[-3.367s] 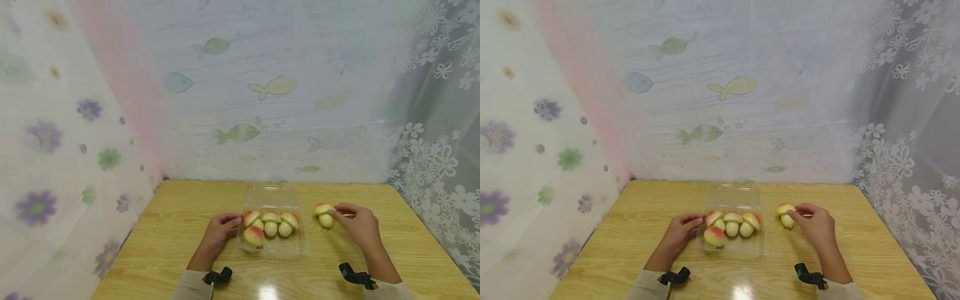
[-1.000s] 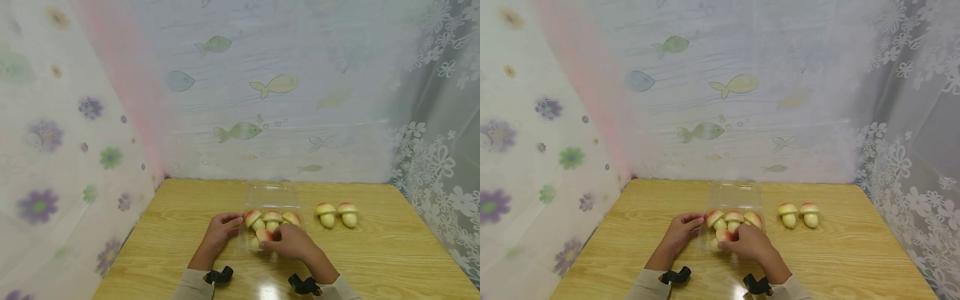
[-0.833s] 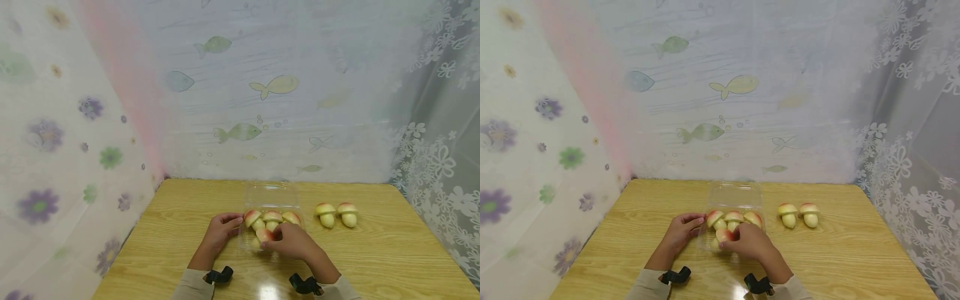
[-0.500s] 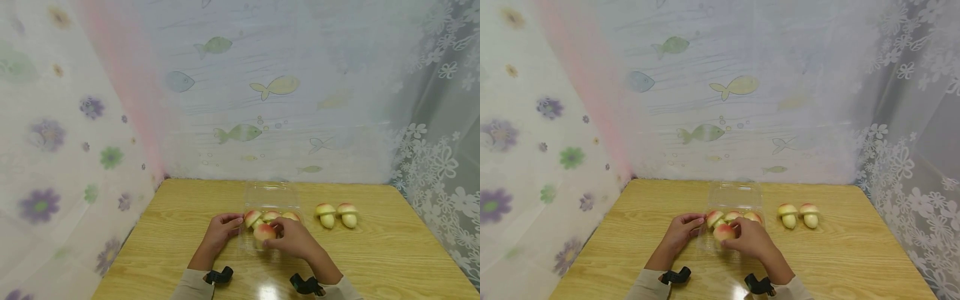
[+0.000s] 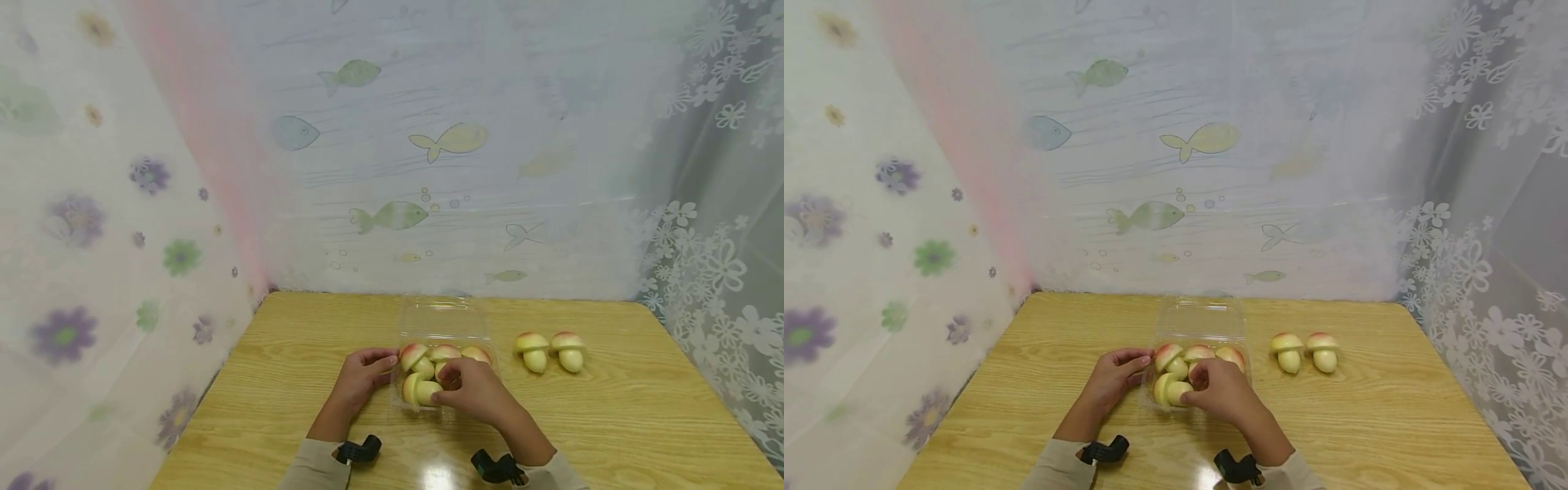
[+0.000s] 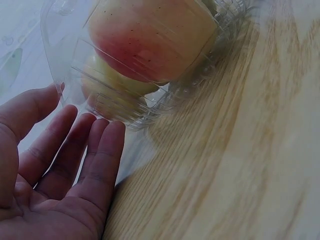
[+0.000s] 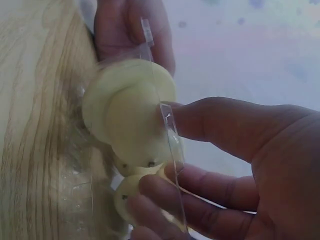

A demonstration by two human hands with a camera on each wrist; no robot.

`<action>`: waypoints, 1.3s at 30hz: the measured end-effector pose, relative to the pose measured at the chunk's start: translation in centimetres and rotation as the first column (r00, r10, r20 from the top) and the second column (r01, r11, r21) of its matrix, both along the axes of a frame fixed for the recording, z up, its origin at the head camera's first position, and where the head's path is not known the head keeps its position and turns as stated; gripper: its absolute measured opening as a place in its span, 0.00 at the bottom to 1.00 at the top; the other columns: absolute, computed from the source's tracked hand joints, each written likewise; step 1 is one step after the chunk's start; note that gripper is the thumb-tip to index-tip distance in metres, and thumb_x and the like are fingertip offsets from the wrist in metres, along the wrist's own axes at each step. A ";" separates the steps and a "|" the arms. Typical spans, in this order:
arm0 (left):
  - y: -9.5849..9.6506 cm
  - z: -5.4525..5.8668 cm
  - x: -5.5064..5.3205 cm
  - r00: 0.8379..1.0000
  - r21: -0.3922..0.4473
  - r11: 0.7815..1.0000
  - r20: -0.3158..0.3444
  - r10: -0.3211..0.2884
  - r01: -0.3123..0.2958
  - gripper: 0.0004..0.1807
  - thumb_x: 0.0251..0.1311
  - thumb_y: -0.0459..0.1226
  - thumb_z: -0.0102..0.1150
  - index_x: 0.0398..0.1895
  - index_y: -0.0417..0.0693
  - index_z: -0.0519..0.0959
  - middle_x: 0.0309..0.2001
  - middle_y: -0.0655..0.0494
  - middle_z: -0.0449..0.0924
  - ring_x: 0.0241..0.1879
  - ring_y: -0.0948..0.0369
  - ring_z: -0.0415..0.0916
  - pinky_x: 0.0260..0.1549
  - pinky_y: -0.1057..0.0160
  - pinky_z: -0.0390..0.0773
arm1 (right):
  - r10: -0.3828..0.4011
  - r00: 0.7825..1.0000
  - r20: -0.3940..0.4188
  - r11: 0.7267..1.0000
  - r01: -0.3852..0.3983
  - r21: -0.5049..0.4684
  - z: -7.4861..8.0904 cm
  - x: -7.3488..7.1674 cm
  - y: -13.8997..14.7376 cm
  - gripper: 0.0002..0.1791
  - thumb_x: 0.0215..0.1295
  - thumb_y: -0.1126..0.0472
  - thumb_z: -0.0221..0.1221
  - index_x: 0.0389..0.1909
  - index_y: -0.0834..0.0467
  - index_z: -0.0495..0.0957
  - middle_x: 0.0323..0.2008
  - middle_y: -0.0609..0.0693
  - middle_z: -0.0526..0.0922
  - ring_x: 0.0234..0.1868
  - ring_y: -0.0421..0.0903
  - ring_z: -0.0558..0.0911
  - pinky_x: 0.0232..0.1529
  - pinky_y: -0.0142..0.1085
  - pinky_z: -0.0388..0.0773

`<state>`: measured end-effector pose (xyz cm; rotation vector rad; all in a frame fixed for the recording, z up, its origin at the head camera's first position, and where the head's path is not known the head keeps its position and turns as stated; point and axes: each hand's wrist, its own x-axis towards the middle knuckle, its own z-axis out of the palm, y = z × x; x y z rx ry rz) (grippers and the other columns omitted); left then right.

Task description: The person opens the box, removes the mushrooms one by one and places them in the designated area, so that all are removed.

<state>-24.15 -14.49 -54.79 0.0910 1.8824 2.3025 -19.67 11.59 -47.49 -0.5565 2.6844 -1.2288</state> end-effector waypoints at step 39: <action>-0.1 0.1 0.0 1.000 0.018 1.000 -0.005 -0.015 0.015 0.18 0.66 0.35 0.69 0.54 0.31 0.83 0.53 0.47 0.87 0.51 0.59 0.85 0.46 0.60 0.87 | -0.019 0.994 0.104 0.984 0.038 -0.177 0.0 -0.5 0.8 0.18 0.58 0.54 0.75 0.44 0.59 0.84 0.39 0.50 0.85 0.39 0.45 0.84 0.39 0.38 0.83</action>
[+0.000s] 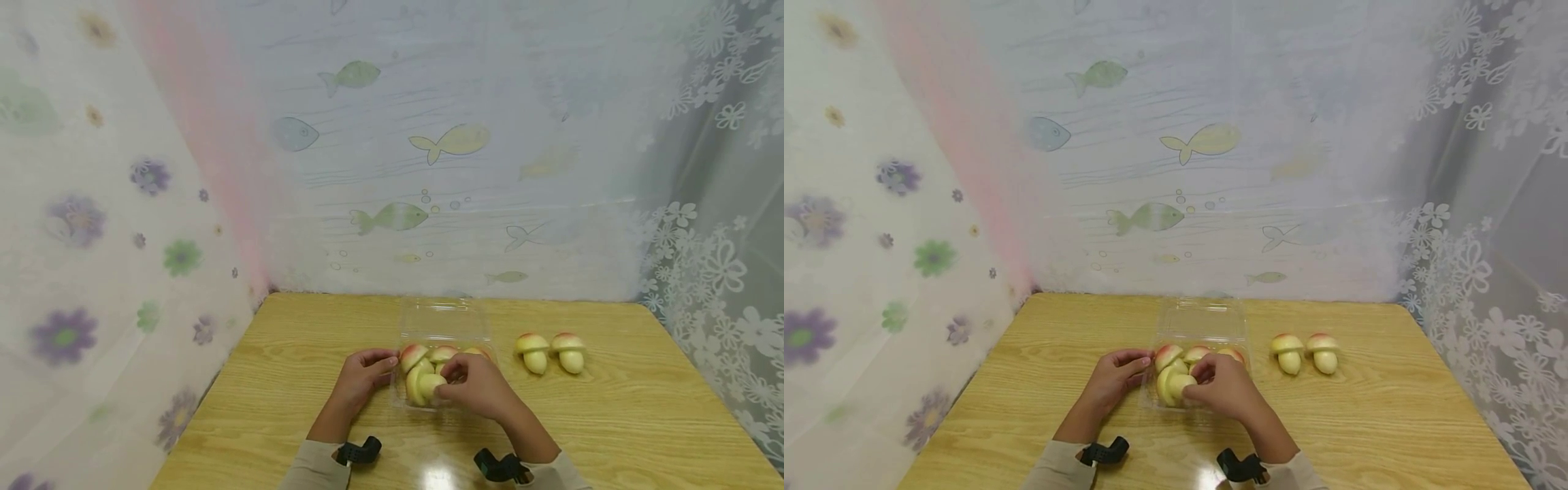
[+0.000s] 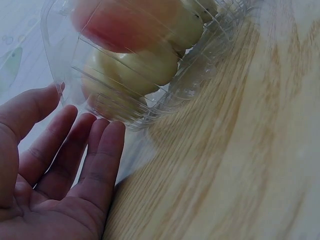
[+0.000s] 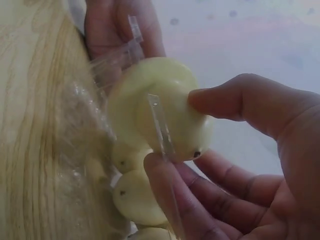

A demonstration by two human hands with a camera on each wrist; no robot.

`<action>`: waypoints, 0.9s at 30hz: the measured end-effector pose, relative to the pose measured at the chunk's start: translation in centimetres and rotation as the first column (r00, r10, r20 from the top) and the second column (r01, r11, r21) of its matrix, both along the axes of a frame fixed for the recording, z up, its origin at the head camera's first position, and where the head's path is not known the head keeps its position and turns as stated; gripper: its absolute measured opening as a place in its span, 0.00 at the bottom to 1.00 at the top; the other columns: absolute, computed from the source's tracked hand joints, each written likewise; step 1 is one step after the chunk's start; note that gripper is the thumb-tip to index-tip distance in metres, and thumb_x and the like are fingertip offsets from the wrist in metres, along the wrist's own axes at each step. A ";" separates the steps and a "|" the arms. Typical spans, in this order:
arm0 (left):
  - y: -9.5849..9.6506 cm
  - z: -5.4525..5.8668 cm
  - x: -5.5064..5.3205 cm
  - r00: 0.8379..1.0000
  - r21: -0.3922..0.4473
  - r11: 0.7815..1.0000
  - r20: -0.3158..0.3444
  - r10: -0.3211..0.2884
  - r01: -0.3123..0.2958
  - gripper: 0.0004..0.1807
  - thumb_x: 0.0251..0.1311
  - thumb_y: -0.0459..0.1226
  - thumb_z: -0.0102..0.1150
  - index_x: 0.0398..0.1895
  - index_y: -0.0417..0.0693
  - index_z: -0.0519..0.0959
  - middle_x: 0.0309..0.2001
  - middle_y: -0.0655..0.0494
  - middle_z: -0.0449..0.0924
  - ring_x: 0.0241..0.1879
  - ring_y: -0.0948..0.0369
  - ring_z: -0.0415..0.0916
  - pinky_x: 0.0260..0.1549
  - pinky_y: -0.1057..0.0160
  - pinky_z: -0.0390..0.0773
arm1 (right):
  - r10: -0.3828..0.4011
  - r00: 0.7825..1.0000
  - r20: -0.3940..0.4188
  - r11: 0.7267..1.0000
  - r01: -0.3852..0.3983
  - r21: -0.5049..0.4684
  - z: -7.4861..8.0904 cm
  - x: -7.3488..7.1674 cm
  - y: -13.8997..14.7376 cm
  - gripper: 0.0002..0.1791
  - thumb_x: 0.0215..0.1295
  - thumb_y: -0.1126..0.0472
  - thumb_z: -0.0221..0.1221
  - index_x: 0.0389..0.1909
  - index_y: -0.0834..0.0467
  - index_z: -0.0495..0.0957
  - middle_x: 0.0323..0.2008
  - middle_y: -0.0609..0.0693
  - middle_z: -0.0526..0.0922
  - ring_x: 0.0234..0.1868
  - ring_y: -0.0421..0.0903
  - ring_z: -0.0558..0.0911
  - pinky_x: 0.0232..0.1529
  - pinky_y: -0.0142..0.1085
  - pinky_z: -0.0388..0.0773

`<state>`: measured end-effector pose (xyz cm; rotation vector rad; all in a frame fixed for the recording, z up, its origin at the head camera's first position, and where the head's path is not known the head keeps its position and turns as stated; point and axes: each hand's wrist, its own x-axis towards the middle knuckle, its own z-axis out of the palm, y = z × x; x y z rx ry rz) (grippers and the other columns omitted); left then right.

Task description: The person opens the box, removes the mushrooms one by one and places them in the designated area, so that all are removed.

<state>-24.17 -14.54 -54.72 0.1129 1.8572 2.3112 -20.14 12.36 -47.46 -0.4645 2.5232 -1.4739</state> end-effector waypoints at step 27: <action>0.0 0.2 0.1 1.000 -0.001 1.000 0.011 -0.006 0.006 0.20 0.65 0.35 0.71 0.55 0.31 0.82 0.54 0.46 0.86 0.51 0.59 0.84 0.46 0.60 0.87 | -0.204 0.979 0.024 0.973 0.206 -0.102 3.4 0.4 5.0 0.20 0.60 0.55 0.75 0.52 0.56 0.86 0.51 0.55 0.87 0.48 0.50 0.89 0.42 0.39 0.87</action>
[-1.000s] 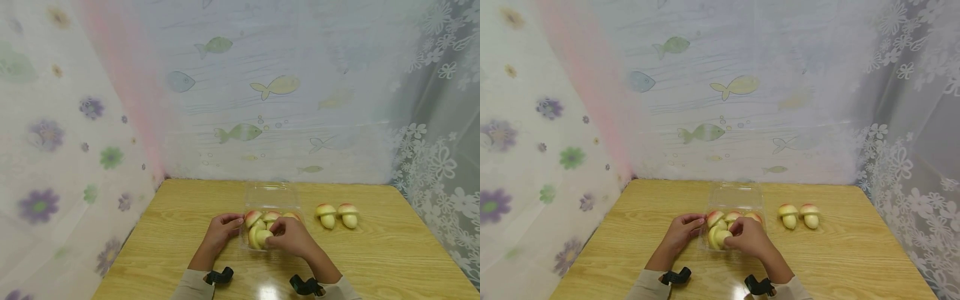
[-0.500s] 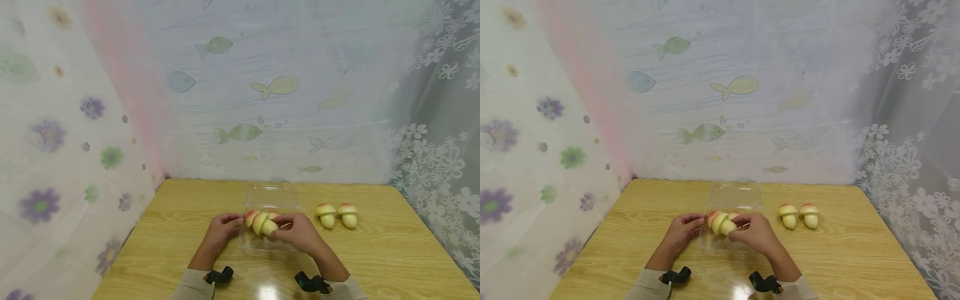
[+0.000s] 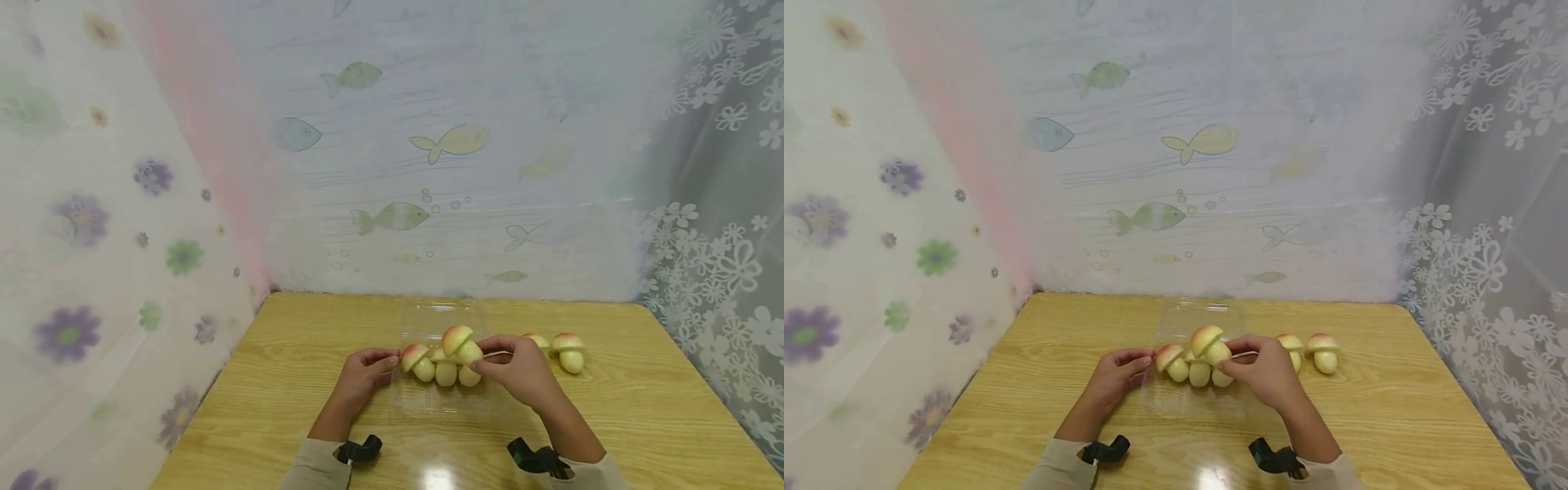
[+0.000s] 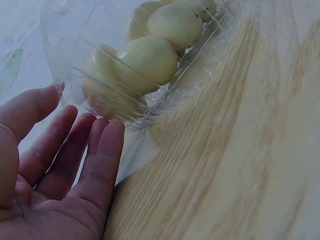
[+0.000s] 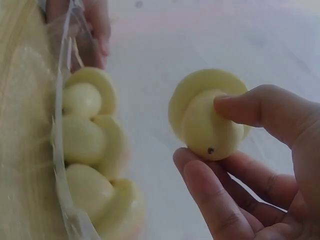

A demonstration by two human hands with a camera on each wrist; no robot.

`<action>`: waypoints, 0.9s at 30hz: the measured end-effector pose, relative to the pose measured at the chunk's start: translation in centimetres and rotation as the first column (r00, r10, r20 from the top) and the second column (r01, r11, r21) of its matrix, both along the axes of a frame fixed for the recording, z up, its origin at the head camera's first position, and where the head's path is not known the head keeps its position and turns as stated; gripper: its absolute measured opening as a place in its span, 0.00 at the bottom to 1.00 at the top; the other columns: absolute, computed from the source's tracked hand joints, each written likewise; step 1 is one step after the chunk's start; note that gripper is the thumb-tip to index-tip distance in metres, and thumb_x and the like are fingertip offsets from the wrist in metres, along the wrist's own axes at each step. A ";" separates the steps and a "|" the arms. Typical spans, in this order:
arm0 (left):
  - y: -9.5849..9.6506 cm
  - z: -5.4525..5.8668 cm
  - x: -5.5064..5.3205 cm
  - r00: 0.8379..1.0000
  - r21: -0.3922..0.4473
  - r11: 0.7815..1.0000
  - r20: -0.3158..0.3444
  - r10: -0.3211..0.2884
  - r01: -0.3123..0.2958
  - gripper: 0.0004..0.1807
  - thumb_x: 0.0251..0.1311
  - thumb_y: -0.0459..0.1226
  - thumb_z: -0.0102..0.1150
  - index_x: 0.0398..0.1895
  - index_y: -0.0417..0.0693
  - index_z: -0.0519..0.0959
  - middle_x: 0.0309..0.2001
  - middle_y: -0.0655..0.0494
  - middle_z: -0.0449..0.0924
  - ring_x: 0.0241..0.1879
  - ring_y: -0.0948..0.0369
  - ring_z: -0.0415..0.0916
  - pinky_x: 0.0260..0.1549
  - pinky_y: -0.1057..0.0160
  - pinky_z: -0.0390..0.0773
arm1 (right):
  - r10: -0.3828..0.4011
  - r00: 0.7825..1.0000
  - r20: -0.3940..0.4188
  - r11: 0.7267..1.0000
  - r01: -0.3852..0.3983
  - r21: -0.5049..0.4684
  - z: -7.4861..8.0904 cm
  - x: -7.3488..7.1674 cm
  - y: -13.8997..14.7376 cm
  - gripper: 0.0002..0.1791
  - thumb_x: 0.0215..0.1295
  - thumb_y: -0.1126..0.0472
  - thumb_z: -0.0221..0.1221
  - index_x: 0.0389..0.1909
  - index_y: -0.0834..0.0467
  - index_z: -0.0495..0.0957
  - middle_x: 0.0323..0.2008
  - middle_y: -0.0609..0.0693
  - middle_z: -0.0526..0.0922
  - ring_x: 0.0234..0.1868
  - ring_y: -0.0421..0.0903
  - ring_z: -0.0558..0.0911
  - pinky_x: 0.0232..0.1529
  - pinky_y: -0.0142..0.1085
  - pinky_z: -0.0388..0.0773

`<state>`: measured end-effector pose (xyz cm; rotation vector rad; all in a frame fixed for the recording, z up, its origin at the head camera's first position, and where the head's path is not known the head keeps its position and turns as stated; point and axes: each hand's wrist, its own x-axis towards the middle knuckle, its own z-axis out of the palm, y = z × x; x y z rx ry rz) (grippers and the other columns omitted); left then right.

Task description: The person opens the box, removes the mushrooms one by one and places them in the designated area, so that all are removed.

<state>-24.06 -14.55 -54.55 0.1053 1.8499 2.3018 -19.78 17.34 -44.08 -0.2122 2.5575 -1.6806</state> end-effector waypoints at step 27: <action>-0.4 -0.9 -1.0 1.000 0.024 1.000 0.016 0.016 -0.016 0.19 0.66 0.34 0.69 0.55 0.31 0.82 0.54 0.46 0.86 0.52 0.58 0.85 0.47 0.60 0.87 | -0.332 0.937 -0.106 0.937 0.341 0.074 1.4 0.6 9.6 0.36 0.62 0.41 0.72 0.63 0.60 0.80 0.41 0.29 0.84 0.41 0.23 0.82 0.38 0.27 0.84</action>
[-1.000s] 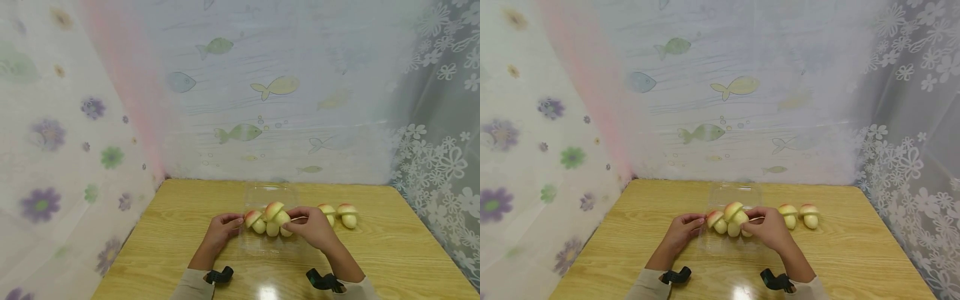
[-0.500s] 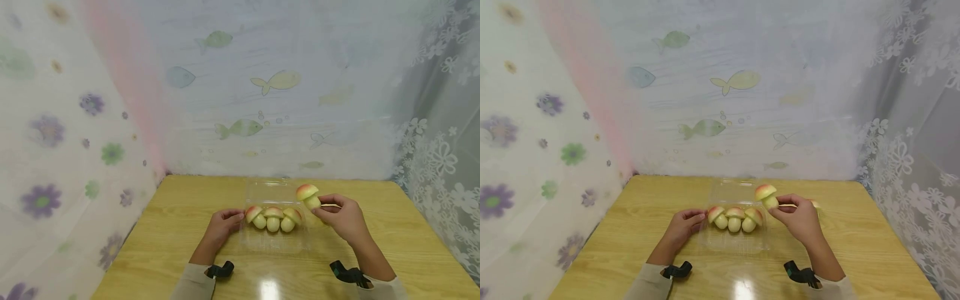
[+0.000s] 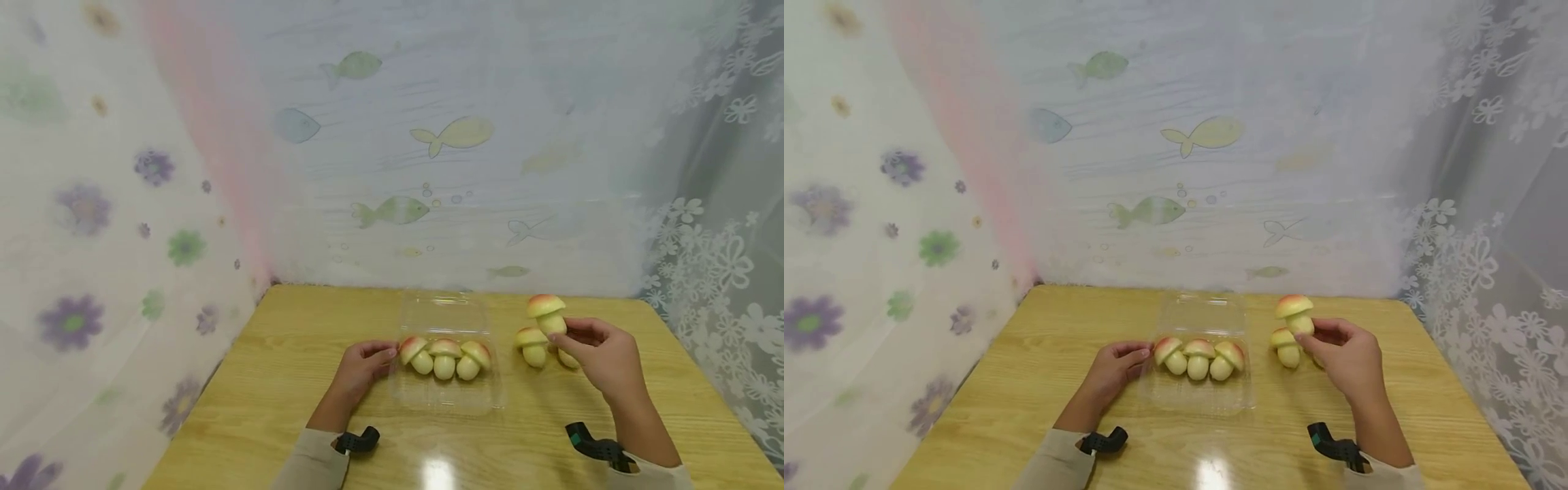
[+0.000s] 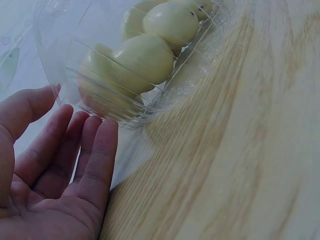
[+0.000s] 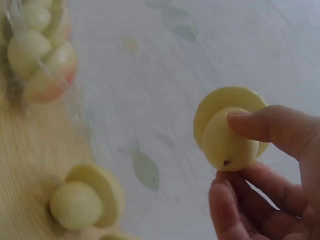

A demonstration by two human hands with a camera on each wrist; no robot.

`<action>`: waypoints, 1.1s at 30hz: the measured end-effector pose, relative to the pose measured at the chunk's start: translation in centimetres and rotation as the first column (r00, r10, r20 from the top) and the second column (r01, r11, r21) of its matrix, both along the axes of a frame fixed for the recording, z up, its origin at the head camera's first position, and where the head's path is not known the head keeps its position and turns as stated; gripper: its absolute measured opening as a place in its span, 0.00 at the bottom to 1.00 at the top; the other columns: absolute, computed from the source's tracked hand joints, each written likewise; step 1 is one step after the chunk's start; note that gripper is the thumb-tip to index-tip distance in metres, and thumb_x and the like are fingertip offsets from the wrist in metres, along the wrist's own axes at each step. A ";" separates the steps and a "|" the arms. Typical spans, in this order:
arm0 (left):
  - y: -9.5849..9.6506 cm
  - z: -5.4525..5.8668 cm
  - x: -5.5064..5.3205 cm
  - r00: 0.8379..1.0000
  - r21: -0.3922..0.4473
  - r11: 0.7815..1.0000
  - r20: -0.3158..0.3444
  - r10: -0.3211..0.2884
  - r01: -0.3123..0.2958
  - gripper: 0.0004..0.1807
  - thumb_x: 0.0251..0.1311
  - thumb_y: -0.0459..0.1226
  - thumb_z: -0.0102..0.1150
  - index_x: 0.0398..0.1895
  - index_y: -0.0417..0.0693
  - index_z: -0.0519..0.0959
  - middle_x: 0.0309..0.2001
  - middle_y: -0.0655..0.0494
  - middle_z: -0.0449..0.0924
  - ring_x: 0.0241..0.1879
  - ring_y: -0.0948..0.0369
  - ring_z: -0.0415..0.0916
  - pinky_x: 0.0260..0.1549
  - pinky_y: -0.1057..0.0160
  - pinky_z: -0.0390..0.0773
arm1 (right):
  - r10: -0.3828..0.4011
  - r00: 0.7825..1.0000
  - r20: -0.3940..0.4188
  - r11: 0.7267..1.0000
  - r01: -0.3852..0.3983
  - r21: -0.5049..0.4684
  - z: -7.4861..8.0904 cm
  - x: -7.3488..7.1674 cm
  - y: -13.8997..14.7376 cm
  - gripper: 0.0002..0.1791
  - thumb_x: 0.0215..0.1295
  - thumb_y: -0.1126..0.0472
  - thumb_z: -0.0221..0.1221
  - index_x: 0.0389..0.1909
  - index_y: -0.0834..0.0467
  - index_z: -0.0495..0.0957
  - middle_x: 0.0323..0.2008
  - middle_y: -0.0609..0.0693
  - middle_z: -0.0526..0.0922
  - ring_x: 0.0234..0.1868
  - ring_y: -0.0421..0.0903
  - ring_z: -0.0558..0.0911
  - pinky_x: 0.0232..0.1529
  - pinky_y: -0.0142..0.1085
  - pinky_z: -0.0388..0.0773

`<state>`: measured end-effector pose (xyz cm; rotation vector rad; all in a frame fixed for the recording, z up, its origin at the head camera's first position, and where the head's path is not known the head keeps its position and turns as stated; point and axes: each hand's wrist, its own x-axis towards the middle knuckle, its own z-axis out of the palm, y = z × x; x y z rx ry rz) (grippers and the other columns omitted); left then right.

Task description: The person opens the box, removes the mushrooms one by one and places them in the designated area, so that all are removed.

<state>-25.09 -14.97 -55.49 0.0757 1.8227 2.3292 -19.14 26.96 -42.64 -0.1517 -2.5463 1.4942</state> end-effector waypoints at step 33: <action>0.1 0.0 0.1 0.999 0.041 0.999 0.022 0.026 -0.027 0.16 0.64 0.32 0.70 0.51 0.30 0.84 0.52 0.46 0.87 0.50 0.59 0.85 0.43 0.64 0.86 | -0.296 0.892 0.343 0.953 0.302 0.036 -4.4 -1.0 9.6 0.47 0.58 0.32 0.71 0.68 0.61 0.76 0.58 0.58 0.81 0.63 0.64 0.74 0.51 0.51 0.79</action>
